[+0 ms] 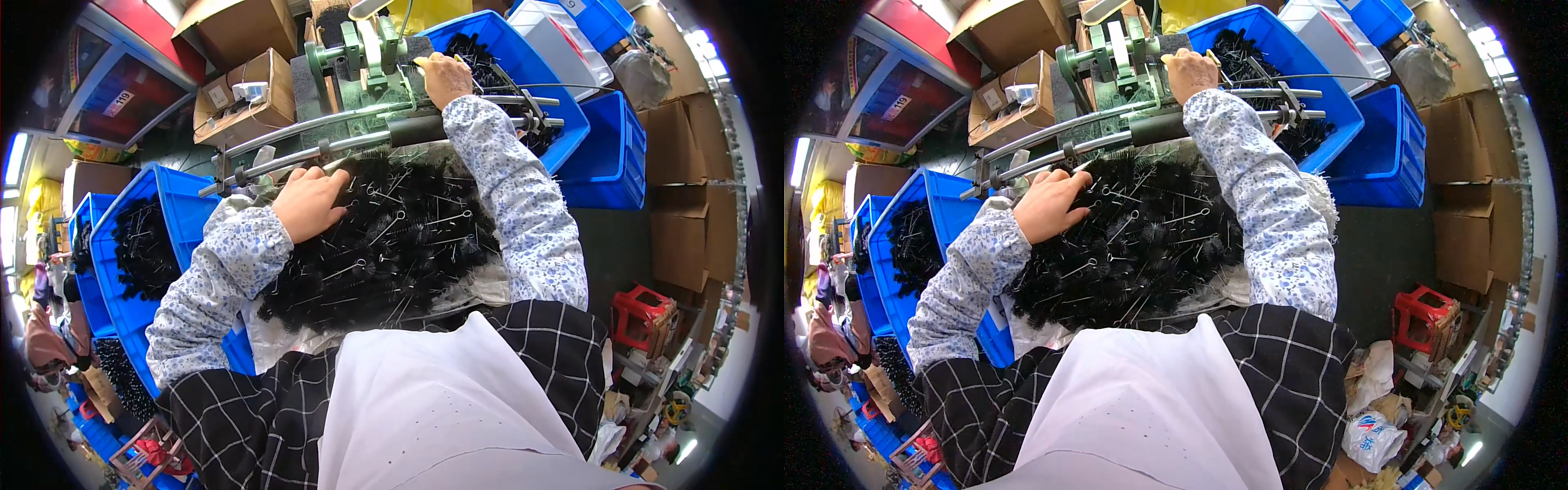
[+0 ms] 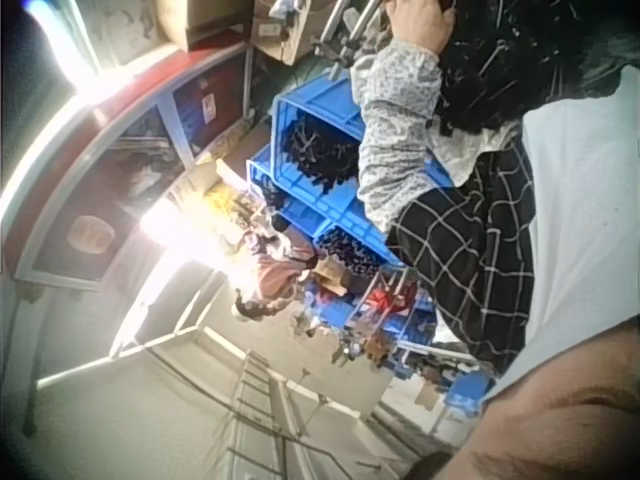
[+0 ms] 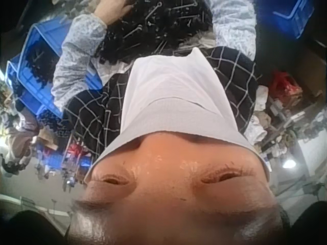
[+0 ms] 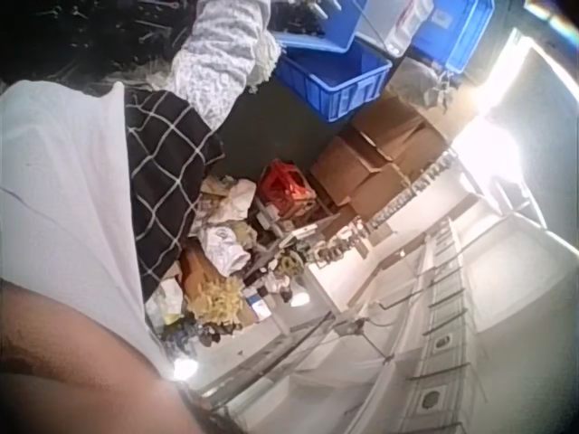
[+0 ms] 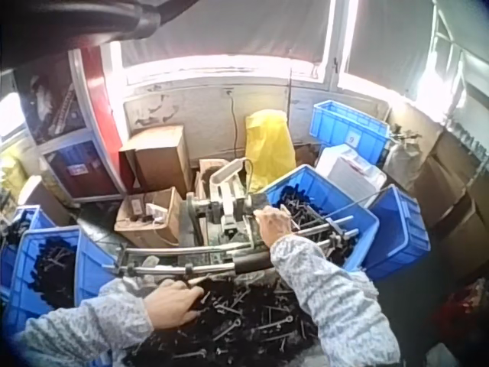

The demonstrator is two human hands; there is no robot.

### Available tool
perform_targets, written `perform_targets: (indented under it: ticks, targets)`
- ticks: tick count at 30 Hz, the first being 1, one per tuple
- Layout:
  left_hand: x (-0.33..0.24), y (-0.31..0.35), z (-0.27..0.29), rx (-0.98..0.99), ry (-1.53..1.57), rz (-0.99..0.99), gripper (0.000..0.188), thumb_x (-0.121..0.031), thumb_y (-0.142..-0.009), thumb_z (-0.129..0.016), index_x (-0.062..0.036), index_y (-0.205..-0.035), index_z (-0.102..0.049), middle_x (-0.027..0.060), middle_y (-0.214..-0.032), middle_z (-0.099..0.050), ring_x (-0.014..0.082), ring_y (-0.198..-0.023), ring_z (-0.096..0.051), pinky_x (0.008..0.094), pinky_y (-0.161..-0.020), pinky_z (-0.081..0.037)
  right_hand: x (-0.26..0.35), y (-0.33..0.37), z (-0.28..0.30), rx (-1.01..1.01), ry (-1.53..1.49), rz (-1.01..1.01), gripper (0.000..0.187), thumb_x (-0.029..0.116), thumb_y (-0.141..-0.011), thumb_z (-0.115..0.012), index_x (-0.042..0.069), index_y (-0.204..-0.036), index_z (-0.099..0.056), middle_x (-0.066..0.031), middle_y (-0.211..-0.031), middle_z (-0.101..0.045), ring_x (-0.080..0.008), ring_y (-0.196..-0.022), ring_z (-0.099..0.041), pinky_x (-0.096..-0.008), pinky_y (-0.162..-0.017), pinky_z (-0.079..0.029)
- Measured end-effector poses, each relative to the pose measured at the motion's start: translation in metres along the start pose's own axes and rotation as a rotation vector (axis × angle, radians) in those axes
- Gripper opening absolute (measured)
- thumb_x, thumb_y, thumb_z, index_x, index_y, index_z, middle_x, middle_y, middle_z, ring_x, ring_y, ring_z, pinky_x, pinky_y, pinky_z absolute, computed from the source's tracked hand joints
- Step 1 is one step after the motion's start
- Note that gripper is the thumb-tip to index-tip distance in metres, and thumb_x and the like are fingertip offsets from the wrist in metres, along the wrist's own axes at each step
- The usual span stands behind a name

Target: The person uses a green manual machine to process black hair accessories. They repeatedly pick up individual items from a pile on their lap, insert them into the machine's mechanism, and operate a lever to secure the components. The finished items are placed into a blue bin to the right.

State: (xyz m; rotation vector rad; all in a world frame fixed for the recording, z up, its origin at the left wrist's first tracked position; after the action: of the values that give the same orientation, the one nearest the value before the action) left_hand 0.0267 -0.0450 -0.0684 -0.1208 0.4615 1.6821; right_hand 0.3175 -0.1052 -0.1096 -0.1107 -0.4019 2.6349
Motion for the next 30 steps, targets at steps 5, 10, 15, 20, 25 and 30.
perform_targets:
  ticks: [5,10,15,20,25,30]
  targets:
    - [0.002,-0.002,0.002,0.078,0.102,0.018,0.039,-0.023,-0.074,-0.066,-0.0104,-0.107,-0.05,0.0095,-0.093,-0.057,0.0248,-0.096,-0.048,0.0379,-0.086,-0.029,0.0,-0.005,-0.012,-0.009,-0.088,0.013,0.022,0.016,-0.083,-0.05,0.017,-0.098,-0.066,-0.0089,-0.089,-0.062,-0.0246,-0.086,-0.061,-0.0372,-0.075,-0.048]
    - [0.005,-0.008,-0.001,0.164,0.082,-0.002,0.037,-0.024,-0.072,-0.066,-0.0099,-0.104,-0.055,0.0062,-0.093,-0.058,0.0237,-0.095,-0.046,0.0374,-0.083,-0.029,-0.007,-0.008,-0.018,-0.055,-0.128,0.053,0.024,0.015,-0.081,-0.054,0.02,-0.101,-0.065,-0.0035,-0.093,-0.062,-0.0228,-0.088,-0.058,-0.0377,-0.079,-0.044]
    - [0.005,-0.012,0.005,0.234,0.031,-0.018,0.036,-0.027,-0.072,-0.068,-0.0105,-0.103,-0.06,0.0032,-0.099,-0.058,0.0233,-0.098,-0.044,0.0363,-0.085,-0.029,-0.013,-0.01,-0.021,0.007,-0.051,0.066,0.024,0.024,-0.084,-0.052,0.019,-0.105,-0.063,-0.0042,-0.102,-0.058,-0.022,-0.099,-0.049,-0.04,-0.084,-0.037]
    - [0.011,0.008,0.016,-0.053,0.196,-0.179,0.03,-0.03,-0.073,-0.067,-0.0113,-0.096,-0.061,0.0004,-0.095,-0.059,0.0219,-0.1,-0.044,0.0378,-0.087,-0.027,-0.02,0.009,-0.002,0.016,-0.013,-0.118,0.034,0.034,-0.08,-0.056,0.011,-0.103,-0.06,-0.0074,-0.101,-0.058,-0.0232,-0.1,-0.05,-0.0409,-0.085,-0.037]
    - [-0.001,0.02,0.06,-0.007,0.365,-0.069,0.029,-0.02,-0.075,-0.069,-0.0094,-0.099,-0.059,0.0055,-0.097,-0.058,0.0226,-0.094,-0.049,0.0341,-0.087,-0.035,-0.012,0.008,-0.012,-0.038,-0.099,-0.089,0.027,0.027,-0.076,-0.056,0.009,-0.094,-0.062,-0.0075,-0.092,-0.063,-0.0238,-0.096,-0.054,-0.0414,-0.083,-0.038]
    - [-0.003,0.011,0.07,-0.15,0.598,-0.082,0.03,-0.02,-0.08,-0.065,-0.0062,-0.103,-0.052,0.0071,-0.084,-0.057,0.0169,-0.073,-0.052,0.0286,-0.066,-0.044,0.034,0.0,-0.013,-0.028,-0.087,-0.055,0.021,0.025,-0.078,-0.054,0.008,-0.086,-0.063,-0.007,-0.087,-0.063,-0.0221,-0.089,-0.056,-0.0389,-0.077,-0.04]
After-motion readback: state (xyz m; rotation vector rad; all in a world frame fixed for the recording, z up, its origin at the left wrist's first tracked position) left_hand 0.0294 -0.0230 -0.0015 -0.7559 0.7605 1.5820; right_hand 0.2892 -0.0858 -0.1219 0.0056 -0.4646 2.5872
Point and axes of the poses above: each hand's wrist, its own y-axis away from the middle knuckle, its own z-axis out of the back of the hand, x = y × z, the point moved 1 cm from there along -y, towards the middle knuckle
